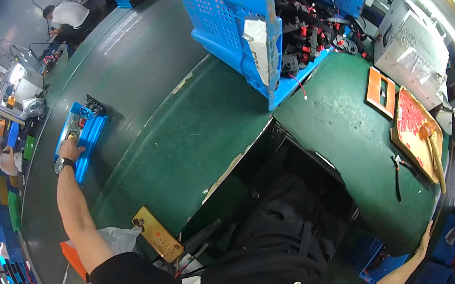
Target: The person is assembling small electronic components at a workbench, connecting wires and using a power tool to secure parts.
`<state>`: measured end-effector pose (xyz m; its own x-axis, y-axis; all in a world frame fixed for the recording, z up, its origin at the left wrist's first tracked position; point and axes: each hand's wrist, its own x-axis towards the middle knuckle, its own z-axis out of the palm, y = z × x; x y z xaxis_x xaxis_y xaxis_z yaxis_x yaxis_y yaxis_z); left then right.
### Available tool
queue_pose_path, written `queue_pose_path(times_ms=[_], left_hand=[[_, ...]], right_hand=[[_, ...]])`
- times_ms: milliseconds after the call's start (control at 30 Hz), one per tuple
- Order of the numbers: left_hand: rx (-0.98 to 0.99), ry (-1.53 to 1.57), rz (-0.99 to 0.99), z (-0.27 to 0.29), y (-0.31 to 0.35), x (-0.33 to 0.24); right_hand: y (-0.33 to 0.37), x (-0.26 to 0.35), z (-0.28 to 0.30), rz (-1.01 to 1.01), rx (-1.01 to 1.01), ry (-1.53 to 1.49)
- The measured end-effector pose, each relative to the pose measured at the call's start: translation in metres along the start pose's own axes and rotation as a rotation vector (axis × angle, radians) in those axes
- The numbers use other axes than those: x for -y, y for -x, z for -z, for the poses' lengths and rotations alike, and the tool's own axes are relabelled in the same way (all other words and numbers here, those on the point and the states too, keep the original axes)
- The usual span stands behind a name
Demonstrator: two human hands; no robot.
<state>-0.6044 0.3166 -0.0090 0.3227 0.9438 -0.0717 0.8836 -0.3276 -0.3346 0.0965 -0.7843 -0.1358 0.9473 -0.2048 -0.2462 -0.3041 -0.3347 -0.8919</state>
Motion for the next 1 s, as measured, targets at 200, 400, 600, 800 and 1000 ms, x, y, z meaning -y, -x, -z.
queue_pose_path(times_ms=[200,400,600,800,1000], left_hand=[[-0.012,0.216,-0.336,0.062,0.010,-0.078],[0.043,0.413,-0.433,0.098,0.024,-0.191],[-0.043,0.314,-0.642,0.131,0.078,-0.279],[0.096,0.189,-0.793,0.156,0.143,-0.312],[-0.067,-0.238,-0.709,0.198,0.187,-0.345]], right_hand=[[-0.009,-0.013,0.015,-0.051,0.041,-0.026],[-0.011,-0.013,0.008,-0.104,0.104,-0.083],[-0.015,-0.021,0.018,-0.155,0.111,-0.130],[-0.006,-0.018,0.016,-0.191,0.053,-0.088],[0.002,-0.002,-0.012,-0.181,-0.115,0.034]])
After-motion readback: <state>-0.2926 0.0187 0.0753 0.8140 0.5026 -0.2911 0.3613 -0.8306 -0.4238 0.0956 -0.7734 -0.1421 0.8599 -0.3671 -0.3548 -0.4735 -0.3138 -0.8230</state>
